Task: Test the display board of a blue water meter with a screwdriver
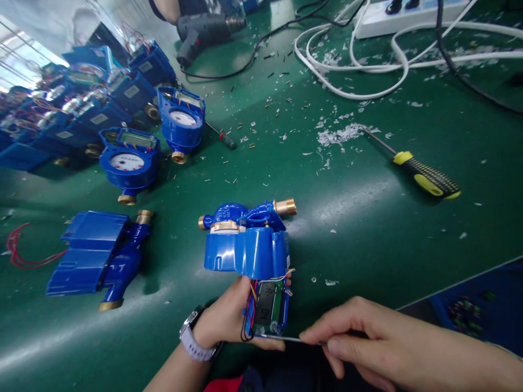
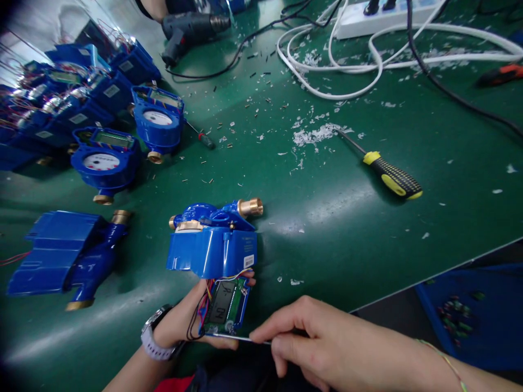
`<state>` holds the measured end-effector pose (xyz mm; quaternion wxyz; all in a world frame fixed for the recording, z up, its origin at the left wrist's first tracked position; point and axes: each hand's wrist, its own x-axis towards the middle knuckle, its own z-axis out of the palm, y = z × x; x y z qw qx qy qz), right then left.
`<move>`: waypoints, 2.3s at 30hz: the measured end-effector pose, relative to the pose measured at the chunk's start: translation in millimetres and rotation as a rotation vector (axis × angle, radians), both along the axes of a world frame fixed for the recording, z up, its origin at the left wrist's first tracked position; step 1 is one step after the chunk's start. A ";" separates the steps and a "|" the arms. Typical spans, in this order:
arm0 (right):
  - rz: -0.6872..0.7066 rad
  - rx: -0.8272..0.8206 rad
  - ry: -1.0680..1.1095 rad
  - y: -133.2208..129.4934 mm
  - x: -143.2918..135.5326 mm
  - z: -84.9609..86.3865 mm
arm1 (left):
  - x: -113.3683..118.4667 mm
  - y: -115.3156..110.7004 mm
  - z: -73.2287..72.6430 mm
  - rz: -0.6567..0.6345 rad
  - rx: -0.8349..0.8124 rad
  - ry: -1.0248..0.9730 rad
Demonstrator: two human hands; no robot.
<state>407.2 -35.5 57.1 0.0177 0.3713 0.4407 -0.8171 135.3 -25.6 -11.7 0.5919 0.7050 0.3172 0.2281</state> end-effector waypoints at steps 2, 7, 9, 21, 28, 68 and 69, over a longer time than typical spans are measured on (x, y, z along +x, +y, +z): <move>-0.007 0.082 -0.019 -0.2 -3.0 0.7 | 0.1 -1.8 -1.2 0.027 -0.004 -0.010; -0.048 0.680 -0.068 -19.8 -10.9 4.1 | -1.0 -8.4 -4.2 0.085 -0.050 -0.009; -0.025 0.768 -0.068 -27.9 -14.0 1.6 | -0.6 -9.4 -4.0 0.111 -0.064 -0.002; 0.387 0.967 -0.142 -7.7 -33.3 10.8 | -1.1 -7.6 1.1 0.094 0.060 0.064; 0.243 1.192 -0.354 -50.2 -37.0 -14.8 | 7.5 -9.1 8.2 0.143 0.012 0.078; 0.245 1.223 -0.427 -60.4 -33.1 -24.3 | 31.9 -23.7 5.9 0.434 0.111 0.120; 0.203 1.211 -0.407 -63.5 -33.6 -29.3 | 32.8 -24.5 6.3 0.462 0.139 0.144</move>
